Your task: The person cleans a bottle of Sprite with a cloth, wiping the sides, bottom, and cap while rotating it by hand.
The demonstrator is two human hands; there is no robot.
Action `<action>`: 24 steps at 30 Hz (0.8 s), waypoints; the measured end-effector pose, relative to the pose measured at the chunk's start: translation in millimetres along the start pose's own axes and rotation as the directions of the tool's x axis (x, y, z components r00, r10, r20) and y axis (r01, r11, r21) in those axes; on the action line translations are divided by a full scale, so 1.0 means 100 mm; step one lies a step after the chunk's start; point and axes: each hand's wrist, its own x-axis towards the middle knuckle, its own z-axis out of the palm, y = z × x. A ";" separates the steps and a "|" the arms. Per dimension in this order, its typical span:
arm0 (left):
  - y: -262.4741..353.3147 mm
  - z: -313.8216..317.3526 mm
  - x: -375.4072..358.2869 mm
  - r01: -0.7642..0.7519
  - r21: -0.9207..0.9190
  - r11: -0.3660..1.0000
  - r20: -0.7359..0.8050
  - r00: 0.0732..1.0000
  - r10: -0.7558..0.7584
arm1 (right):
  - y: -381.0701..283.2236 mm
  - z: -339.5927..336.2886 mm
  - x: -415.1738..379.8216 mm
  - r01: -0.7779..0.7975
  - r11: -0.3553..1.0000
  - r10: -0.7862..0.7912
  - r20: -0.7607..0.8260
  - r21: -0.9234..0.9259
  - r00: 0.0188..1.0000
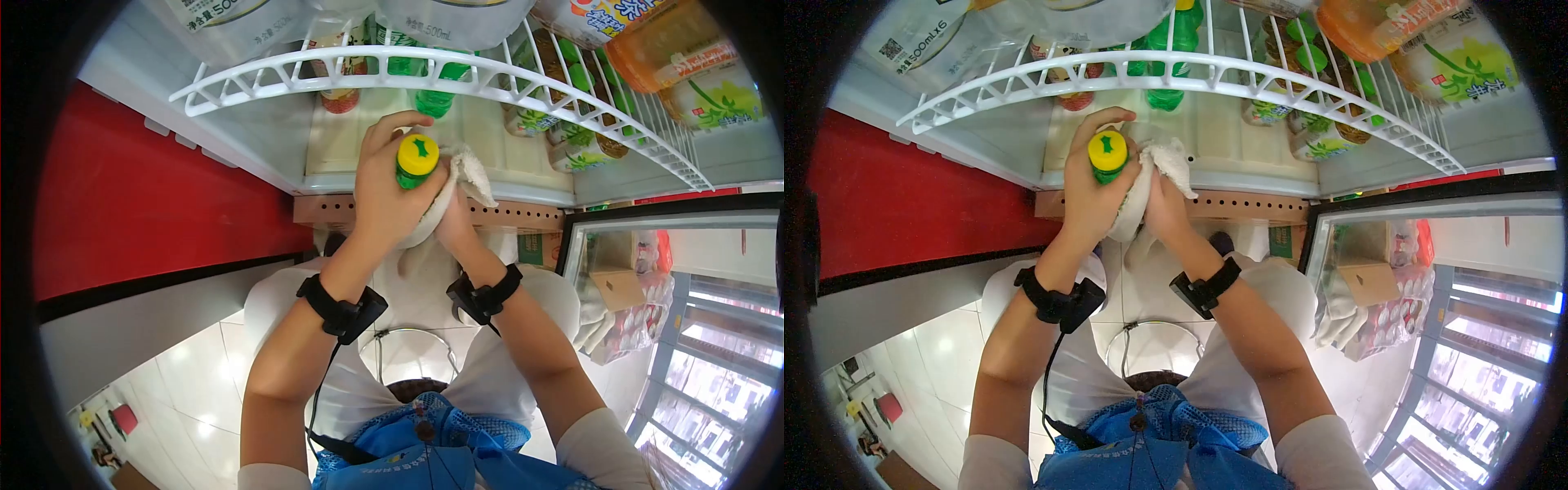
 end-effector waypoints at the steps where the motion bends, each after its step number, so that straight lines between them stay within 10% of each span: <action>1: 0.03 0.00 -0.02 0.104 -0.091 0.990 0.077 0.992 -0.098 | -0.03 -0.04 0.00 0.096 0.988 -0.089 0.056 -0.119 0.994; 7: 0.17 -0.04 0.00 0.132 -0.291 0.948 0.242 0.968 -0.060 | -0.43 -0.10 0.06 -0.107 0.962 -0.001 0.397 0.250 0.918; 10: 0.20 -0.07 0.00 -0.132 -0.064 0.989 0.249 0.958 0.143 | -0.34 -0.04 0.14 -0.112 0.975 0.028 0.395 0.191 0.918; 15: 0.15 -0.06 -0.02 -0.026 -0.249 0.968 0.139 0.988 0.062 | -0.31 -0.17 0.15 -0.115 0.992 0.089 0.376 0.047 0.922; 17: 0.20 -0.11 -0.01 0.219 -0.366 0.904 0.114 0.975 -0.190 | -0.26 -0.11 0.22 -0.114 0.993 0.110 0.363 -0.012 0.925; 22: 0.12 -0.13 0.07 0.158 -0.395 0.905 -0.133 0.965 -0.226 | -0.16 -0.16 0.22 -0.128 0.980 0.175 0.342 -0.154 0.923; 24: 0.12 -0.13 0.08 0.418 -0.652 0.632 -0.104 0.777 -0.621 | -0.14 -0.20 0.22 -0.128 0.969 0.193 0.324 -0.210 0.926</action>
